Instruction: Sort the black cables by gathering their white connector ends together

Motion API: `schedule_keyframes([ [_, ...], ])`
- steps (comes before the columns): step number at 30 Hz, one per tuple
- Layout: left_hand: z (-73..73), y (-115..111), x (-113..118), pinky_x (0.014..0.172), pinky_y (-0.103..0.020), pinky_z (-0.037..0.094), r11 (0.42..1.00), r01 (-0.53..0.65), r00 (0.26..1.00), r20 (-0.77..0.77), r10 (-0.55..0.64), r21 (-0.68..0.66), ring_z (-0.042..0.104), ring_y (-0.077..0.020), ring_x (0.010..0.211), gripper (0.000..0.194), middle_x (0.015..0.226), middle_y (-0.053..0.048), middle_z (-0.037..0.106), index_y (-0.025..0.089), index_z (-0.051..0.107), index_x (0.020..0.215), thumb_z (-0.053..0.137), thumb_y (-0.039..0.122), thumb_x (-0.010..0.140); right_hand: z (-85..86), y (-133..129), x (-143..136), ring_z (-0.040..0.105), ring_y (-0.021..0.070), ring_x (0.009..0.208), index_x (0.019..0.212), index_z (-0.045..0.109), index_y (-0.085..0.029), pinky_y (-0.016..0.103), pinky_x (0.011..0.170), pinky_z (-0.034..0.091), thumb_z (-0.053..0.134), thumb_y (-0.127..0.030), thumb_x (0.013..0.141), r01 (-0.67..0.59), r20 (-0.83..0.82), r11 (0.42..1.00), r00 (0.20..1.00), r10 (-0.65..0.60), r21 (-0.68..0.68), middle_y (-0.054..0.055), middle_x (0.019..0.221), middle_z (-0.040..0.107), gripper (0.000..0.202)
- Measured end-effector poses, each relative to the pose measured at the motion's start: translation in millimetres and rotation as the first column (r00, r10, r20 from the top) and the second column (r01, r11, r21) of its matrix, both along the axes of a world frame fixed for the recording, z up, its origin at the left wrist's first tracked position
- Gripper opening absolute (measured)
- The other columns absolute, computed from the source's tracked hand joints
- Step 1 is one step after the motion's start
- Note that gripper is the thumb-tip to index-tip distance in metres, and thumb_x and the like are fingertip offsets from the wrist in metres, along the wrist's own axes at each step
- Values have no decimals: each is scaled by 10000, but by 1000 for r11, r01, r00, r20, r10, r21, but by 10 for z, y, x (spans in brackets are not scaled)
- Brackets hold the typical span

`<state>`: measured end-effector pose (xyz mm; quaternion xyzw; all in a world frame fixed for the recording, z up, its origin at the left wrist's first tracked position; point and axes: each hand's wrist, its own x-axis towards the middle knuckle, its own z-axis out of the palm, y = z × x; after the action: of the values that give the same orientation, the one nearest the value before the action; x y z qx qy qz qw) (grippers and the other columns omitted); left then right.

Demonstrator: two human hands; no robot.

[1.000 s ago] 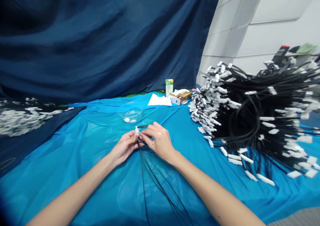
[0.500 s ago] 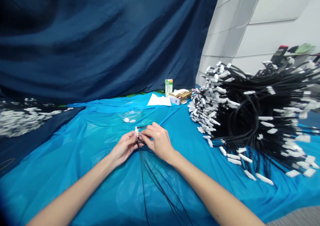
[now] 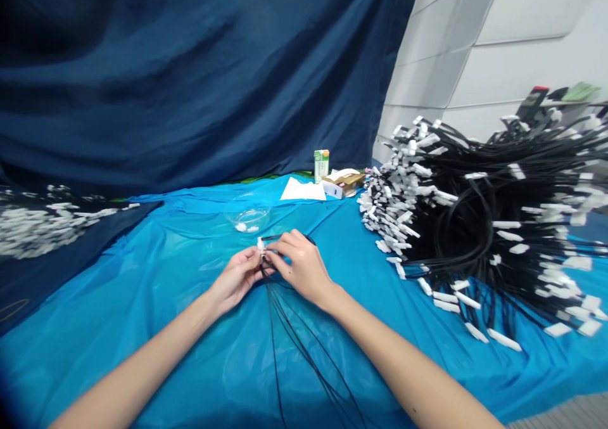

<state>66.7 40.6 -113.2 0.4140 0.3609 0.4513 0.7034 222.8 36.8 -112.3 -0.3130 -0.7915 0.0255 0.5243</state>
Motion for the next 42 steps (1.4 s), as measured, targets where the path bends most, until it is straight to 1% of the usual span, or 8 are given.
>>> schedule_keyframes([
  [4, 8, 34, -22, 718, -238, 482, 999, -33, 999, -4, 33, 5, 534, -101, 764, 269, 880, -77, 524, 56, 485, 892, 604, 210, 706, 9, -2, 14, 434, 134, 784, 911, 605, -153, 264, 697, 386, 502, -219, 806, 15, 32, 998, 999, -17, 64, 45, 829, 552, 161],
  [8, 20, 71, -41, 721, -234, 480, 997, -83, 996, -14, 83, 4, 531, -102, 760, 245, 869, -82, 524, 48, 482, 873, 590, 198, 712, 15, 16, 35, 394, 165, 924, 894, 620, -164, 290, 790, 396, 505, -200, 796, 26, 107, 986, 993, -44, 164, 58, 945, 532, 155],
  [11, 15, 92, -60, 717, -223, 476, 994, -107, 994, -26, 107, 10, 527, -92, 738, 248, 860, -89, 525, 43, 487, 880, 582, 203, 716, 20, 18, 44, 366, 178, 972, 904, 625, -166, 313, 828, 387, 499, -185, 795, 9, 149, 980, 988, -40, 198, 61, 983, 522, 168],
  [16, -1, 116, -97, 676, -193, 464, 992, -123, 991, -46, 125, 34, 530, -94, 729, 271, 887, -102, 528, 45, 487, 912, 571, 223, 727, 18, 7, 44, 384, 171, 929, 902, 629, -188, 337, 822, 372, 500, -230, 799, -120, 256, 982, 963, 79, 146, 37, 940, 543, 170],
  [19, -4, 126, -112, 681, -194, 461, 993, -111, 992, -58, 114, 48, 533, -99, 735, 277, 879, -101, 531, 46, 485, 917, 567, 237, 733, 14, 12, 51, 382, 170, 934, 947, 616, -190, 345, 836, 353, 501, -254, 799, -156, 302, 983, 946, 120, 97, 34, 941, 544, 199],
  [30, -2, 141, -106, 679, -190, 454, 992, -109, 992, -56, 113, 64, 524, -87, 713, 257, 852, -91, 527, 45, 488, 885, 564, 238, 733, 13, 20, 65, 375, 177, 960, 1000, 598, -202, 350, 847, 319, 515, -253, 778, -154, 348, 988, 928, 136, 25, 38, 981, 528, 242],
  [36, -15, 153, -122, 663, -191, 452, 994, -81, 994, -61, 86, 78, 522, -96, 721, 277, 839, -90, 525, 50, 484, 883, 578, 251, 717, -4, 32, 65, 364, 183, 984, 1009, 592, -240, 358, 858, 306, 529, -221, 766, -145, 431, 989, 895, 114, 40, 32, 1016, 509, 251],
  [42, -29, 140, -114, 639, -186, 451, 994, -88, 994, -59, 92, 67, 516, -84, 691, 273, 820, -79, 525, 56, 492, 872, 585, 254, 709, -42, 42, 30, 377, 169, 981, 947, 605, -226, 333, 833, 323, 456, -231, 831, -160, 414, 983, 904, 110, 88, 31, 984, 527, 189],
])
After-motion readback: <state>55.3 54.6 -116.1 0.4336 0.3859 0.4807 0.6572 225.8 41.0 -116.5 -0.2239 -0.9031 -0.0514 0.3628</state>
